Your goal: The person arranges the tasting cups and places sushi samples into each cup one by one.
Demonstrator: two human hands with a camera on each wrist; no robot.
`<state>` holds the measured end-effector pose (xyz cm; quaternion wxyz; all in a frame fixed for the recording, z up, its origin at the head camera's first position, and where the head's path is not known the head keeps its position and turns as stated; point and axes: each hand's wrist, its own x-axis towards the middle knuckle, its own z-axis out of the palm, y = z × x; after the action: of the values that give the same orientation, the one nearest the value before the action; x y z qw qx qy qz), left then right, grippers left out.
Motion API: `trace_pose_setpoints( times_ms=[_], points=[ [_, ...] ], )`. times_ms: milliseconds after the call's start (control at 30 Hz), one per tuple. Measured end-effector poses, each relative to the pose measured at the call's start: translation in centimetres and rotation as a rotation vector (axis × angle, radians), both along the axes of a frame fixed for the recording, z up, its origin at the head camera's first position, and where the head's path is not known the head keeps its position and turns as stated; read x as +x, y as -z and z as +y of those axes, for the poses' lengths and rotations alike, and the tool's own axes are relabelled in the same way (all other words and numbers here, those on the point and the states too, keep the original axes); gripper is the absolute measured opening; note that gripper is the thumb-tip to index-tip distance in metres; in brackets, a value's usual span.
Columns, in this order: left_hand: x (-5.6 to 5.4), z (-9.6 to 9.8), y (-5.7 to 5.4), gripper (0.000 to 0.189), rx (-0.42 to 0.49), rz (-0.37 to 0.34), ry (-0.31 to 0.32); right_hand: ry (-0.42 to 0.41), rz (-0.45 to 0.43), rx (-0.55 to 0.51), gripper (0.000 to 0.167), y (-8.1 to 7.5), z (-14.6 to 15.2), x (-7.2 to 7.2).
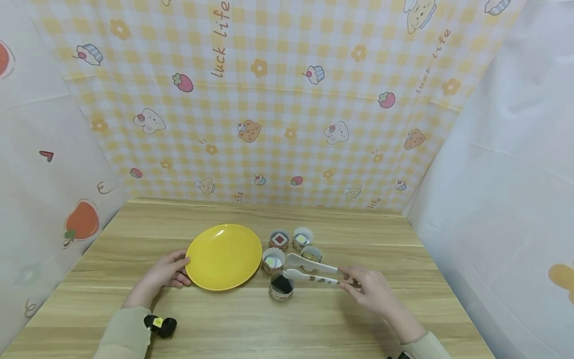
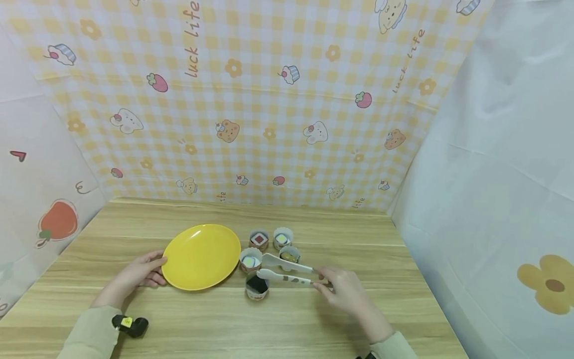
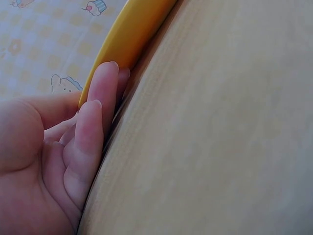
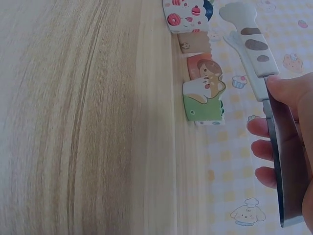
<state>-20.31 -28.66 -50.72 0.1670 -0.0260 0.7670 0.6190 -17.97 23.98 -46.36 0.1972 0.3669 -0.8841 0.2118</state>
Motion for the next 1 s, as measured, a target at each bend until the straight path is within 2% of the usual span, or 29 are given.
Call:
trace_pose_setpoints(
  times_ms=[733, 1000],
  points=[
    [0.1, 0.2, -0.1, 0.06, -0.005, 0.001, -0.006, 0.148, -0.011, -0.06, 0.034, -0.2, 1.1, 0.0],
    [0.2, 0.2, -0.2, 0.06, -0.005, -0.009, -0.013, 0.244, -0.076, -0.076, 0.032, -0.5, 1.7, 0.0]
  ],
)
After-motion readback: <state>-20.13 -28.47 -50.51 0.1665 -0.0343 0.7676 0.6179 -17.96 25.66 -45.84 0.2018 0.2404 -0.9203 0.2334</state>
